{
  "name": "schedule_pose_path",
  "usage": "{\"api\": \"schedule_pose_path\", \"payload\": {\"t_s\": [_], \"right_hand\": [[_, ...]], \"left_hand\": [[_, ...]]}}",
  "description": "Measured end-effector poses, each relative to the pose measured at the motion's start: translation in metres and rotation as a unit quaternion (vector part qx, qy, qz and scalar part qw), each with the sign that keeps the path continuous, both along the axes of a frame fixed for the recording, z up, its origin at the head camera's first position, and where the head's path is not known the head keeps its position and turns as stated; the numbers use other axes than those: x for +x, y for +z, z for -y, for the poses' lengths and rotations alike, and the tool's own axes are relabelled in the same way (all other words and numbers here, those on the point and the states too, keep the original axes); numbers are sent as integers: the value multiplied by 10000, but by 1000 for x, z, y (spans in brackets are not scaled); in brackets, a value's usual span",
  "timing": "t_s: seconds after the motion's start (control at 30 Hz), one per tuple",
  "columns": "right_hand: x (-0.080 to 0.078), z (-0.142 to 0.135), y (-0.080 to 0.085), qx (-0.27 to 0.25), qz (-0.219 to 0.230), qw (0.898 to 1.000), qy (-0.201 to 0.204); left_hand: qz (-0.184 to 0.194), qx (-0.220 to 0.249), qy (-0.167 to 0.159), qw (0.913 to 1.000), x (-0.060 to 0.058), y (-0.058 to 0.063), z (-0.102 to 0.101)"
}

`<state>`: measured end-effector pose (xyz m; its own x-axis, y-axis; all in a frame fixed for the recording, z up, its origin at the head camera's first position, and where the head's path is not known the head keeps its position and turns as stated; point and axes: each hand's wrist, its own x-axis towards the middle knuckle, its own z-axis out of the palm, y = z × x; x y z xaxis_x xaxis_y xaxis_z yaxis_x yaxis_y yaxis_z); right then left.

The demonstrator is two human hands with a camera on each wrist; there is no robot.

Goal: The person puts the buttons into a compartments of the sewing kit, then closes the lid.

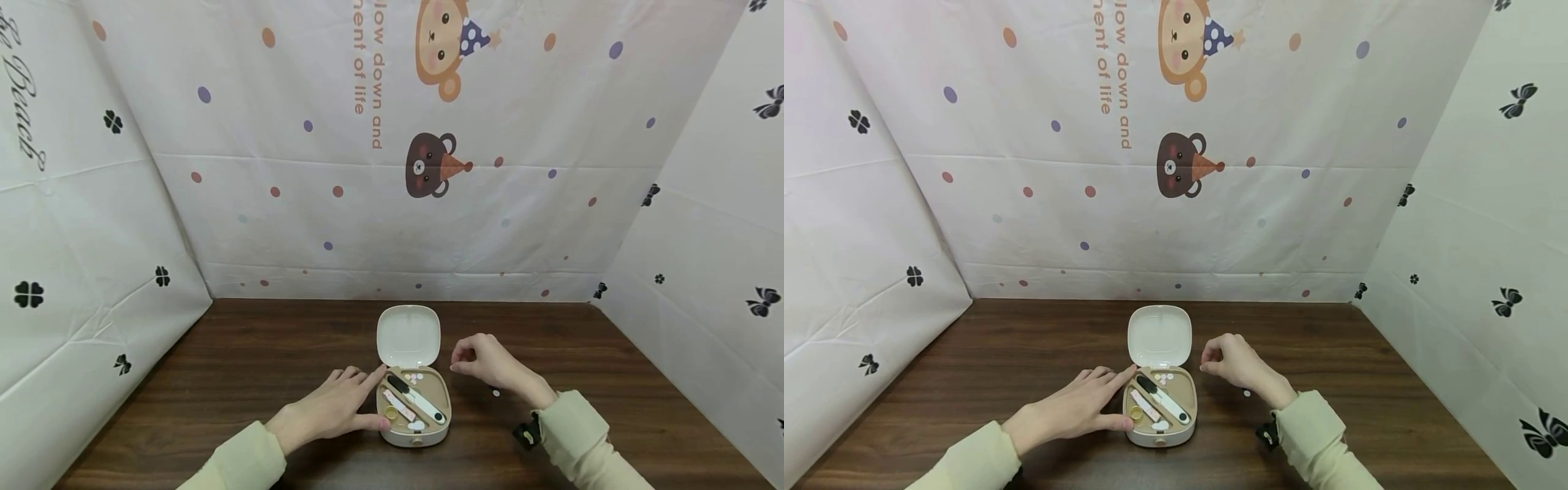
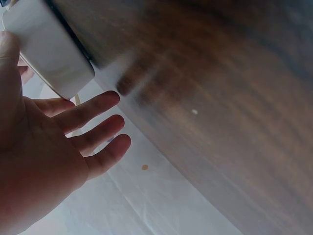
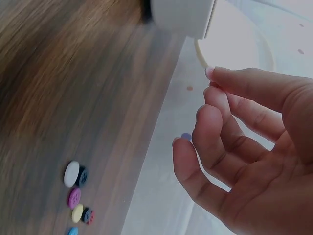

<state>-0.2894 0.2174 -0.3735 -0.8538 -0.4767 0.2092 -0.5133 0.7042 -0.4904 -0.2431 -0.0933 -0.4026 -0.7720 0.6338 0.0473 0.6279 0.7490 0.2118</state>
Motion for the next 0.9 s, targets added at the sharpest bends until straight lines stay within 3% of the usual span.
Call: {"api": "schedule_pose_path", "payload": {"t_s": [0.5,0.9], "right_hand": [[2,21,-3,-203,170,9991,337],[4,34,-7,-35,244,9986,459]], "left_hand": [[-27,6,-3,10000,-1,-2,0],[-71,-4,7,10000,-1,-2,0]]}}
